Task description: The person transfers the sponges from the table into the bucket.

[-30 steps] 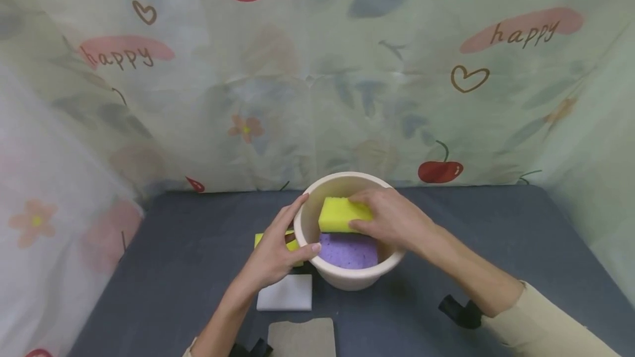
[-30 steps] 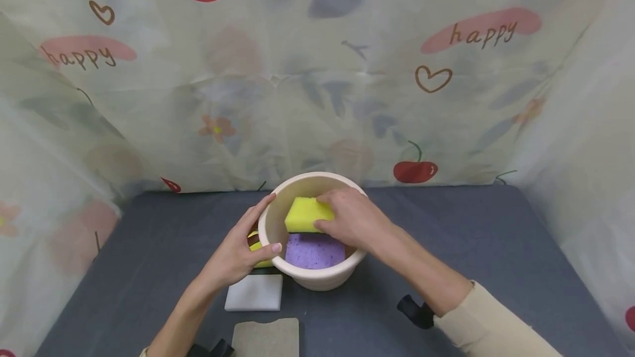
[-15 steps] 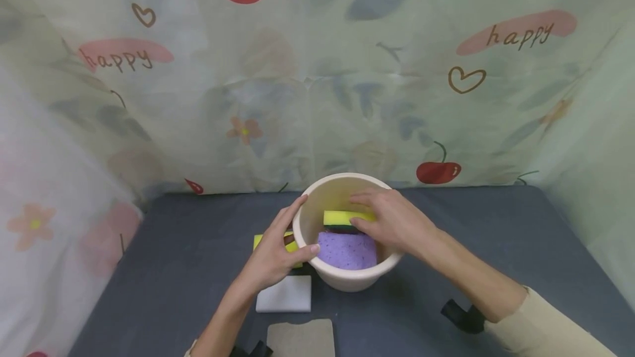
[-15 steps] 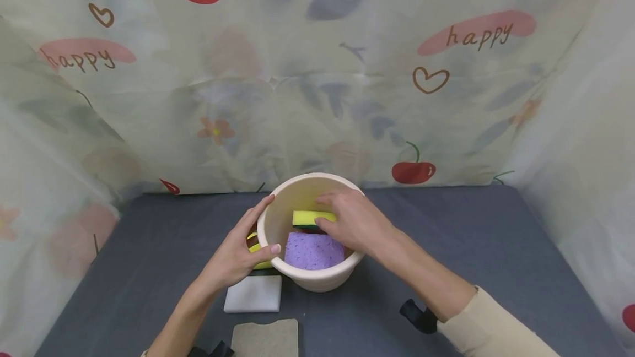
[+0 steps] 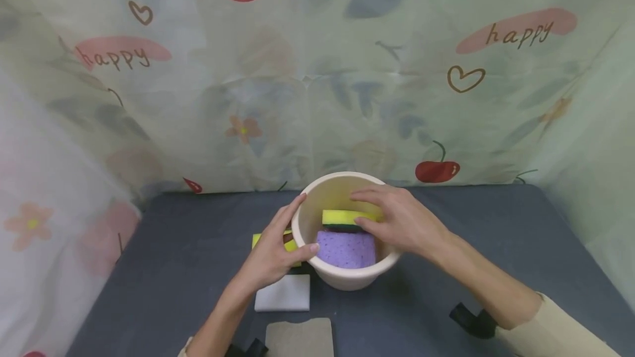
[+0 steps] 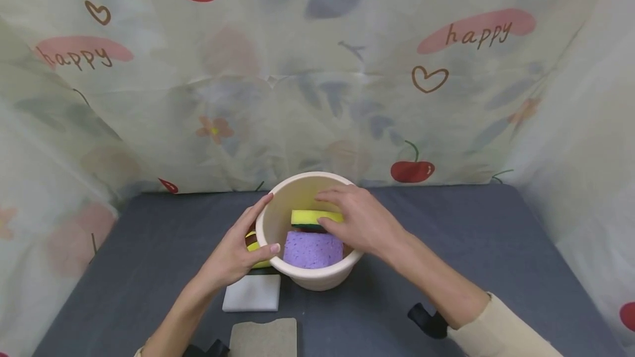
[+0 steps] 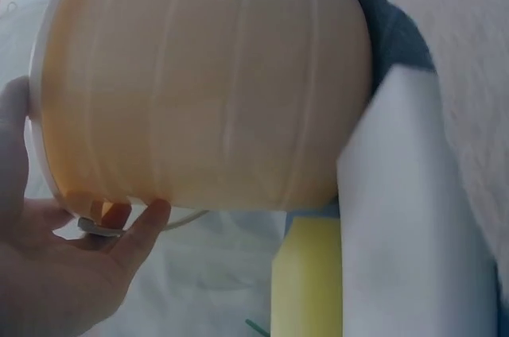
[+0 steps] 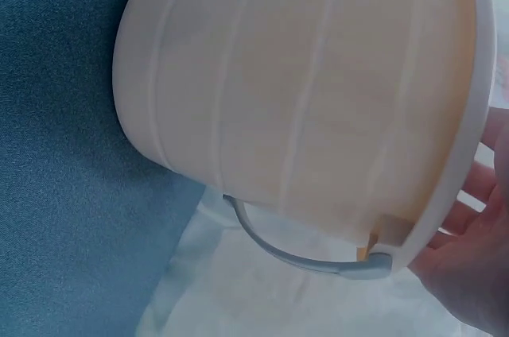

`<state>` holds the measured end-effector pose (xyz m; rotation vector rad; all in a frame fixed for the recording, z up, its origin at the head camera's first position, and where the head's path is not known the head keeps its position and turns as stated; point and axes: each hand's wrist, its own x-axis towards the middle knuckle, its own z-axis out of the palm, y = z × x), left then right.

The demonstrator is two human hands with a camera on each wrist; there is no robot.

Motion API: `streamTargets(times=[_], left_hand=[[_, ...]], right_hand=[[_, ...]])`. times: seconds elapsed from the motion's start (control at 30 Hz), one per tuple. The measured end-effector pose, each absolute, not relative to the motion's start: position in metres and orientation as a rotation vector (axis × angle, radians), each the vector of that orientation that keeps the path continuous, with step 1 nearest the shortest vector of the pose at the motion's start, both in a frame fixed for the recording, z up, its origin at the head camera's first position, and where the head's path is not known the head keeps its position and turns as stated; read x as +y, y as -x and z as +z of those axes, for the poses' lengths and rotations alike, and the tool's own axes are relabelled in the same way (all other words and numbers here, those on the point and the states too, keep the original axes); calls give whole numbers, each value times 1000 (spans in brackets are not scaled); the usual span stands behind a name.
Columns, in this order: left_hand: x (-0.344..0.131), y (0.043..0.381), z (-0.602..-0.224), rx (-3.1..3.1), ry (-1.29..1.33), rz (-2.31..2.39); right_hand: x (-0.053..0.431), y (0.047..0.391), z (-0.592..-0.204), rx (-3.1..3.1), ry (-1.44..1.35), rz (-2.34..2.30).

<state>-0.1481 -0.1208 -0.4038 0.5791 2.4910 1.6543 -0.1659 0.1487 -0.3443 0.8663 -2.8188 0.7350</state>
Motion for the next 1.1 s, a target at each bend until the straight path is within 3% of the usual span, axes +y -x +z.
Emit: streamTargets(times=[0.27, 1.1], left_hand=[[-124, 147, -399, 2586, -619, 1573], [-148, 96, -413, 2809, -223, 1231]], right_hand=[[157, 162, -342, -2770, -902, 780], [201, 150, -352, -2652, -721, 944]])
